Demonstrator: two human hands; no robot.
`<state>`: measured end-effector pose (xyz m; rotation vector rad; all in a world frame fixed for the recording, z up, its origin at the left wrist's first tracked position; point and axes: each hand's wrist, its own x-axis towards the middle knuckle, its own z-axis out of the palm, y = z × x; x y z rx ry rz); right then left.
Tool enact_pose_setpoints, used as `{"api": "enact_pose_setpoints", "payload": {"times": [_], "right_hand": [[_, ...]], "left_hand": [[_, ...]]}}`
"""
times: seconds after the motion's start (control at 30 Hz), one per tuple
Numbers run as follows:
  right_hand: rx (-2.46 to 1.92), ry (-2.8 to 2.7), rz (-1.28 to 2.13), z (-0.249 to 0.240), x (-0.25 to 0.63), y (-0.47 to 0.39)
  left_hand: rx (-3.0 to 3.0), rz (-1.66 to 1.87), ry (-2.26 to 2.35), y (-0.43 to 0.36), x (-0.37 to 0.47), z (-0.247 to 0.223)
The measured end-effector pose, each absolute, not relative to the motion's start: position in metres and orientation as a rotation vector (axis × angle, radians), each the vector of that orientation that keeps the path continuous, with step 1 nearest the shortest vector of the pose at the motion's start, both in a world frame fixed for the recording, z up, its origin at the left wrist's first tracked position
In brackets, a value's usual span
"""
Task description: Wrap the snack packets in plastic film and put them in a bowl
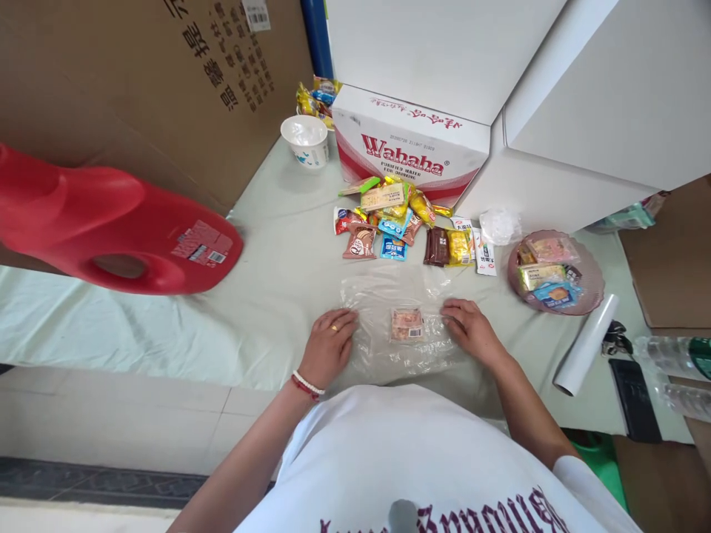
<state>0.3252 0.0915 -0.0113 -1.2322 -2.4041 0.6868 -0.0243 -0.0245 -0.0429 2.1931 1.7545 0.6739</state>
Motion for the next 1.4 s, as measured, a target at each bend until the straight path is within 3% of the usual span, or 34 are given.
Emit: {"api": "enact_pose_setpoints", "payload": {"times": [0.23, 0.5, 0.67, 1.0, 1.23, 1.4], "right_hand": [[-0.975, -2.457, 0.736, 0.019, 0.296, 0.063], [-0.991, -2.772, 0.631, -0.002, 0.255, 0.061], [-1.014, -2.790, 0.595, -0.002, 0.259, 0.069], [-0.796, -2.793, 0.882, 0.023, 0.251, 0.098], [-1.426, -2.739, 0.415, 0.036, 0.189, 0.184], [-1.213, -2.676, 0.106, 0.018, 0.150, 0.225]], "left_hand": [[2.247, 0.473, 1.572, -0.033, -0.038, -0.024], [2.271, 0.228, 1.539, -0.044, -0.031, -0.013], [2.223, 0.269, 1.530, -0.051, -0.034, -0.016], [1.968, 0.597, 1.805, -0.062, -0.012, -0.037], [2.045, 0.631, 1.828, -0.069, -0.010, -0.039], [2.076, 0.624, 1.828, -0.069, -0.010, -0.037]]}}
